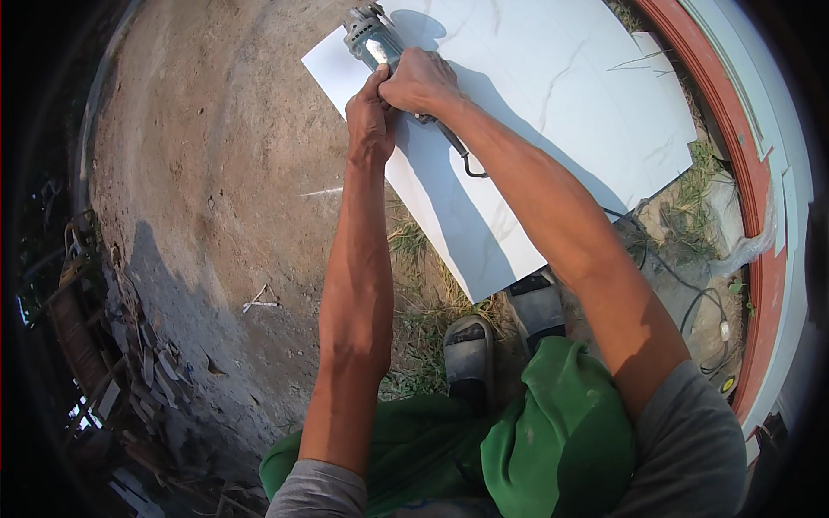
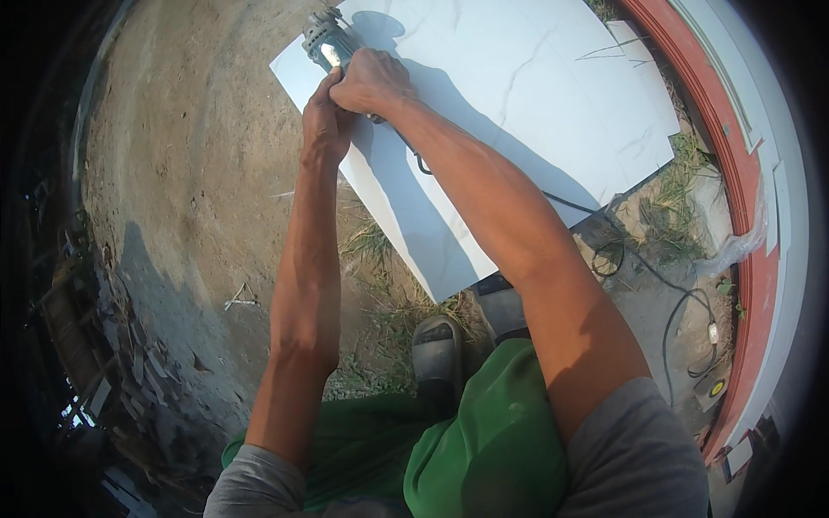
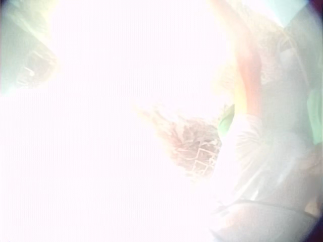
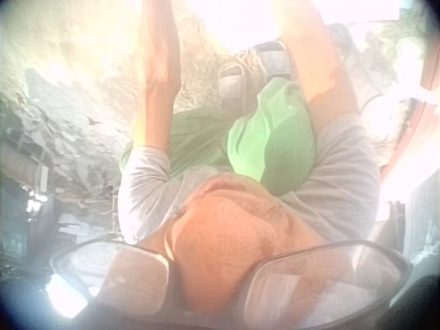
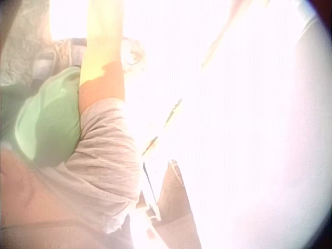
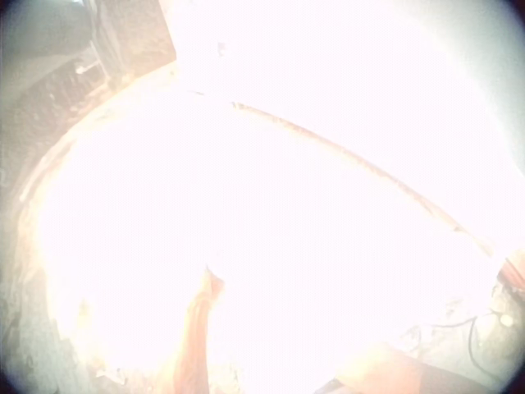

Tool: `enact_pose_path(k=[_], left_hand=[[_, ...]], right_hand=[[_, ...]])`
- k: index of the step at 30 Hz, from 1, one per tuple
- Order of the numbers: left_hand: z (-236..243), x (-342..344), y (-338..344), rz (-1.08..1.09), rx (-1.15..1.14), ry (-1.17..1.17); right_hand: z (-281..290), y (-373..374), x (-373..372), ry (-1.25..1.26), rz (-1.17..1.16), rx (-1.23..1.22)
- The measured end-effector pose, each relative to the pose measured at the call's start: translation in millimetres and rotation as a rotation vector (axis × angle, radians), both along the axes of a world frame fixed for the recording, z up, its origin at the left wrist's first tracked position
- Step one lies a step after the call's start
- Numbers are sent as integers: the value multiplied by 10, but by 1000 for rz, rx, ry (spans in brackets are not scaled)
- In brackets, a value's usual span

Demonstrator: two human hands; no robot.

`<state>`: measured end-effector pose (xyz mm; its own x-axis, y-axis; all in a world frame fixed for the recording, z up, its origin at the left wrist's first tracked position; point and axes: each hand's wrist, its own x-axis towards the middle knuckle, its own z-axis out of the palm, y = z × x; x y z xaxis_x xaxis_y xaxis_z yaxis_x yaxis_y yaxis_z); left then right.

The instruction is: The person picks up a circular cutting blade and attaches it to an angle grinder, then uses the tool to cut a ceramic tile on the ground.

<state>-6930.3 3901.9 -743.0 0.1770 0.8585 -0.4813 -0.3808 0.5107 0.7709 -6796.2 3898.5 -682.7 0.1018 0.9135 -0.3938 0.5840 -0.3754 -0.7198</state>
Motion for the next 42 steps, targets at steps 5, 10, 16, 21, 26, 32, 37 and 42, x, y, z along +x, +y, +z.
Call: enact_pose_path(k=[5,10,16,21,26,32,37,42], left_hand=[[32,4,15,3,-10,37],[54,27,17,24,-1,47],[76,19,40,15,-18,75],[112,22,38,5,-10,101],[96,31,42,1,-18,103],[136,20,59,-24,-10,115],[161,18,28,-22,-14,119],[154,22,-29,13,-5,98]], right_hand=[[-43,35,13,16,3,-26],[-103,41,12,9,-17,37],[-117,76,16,23,-3,7],[-90,79,20,32,-4,-4],[-139,98,9,8,-7,8],[-145,121,8,-3,6,19],[-125,93,-2,-1,0,16],[-69,50,2,-3,3,-22]])
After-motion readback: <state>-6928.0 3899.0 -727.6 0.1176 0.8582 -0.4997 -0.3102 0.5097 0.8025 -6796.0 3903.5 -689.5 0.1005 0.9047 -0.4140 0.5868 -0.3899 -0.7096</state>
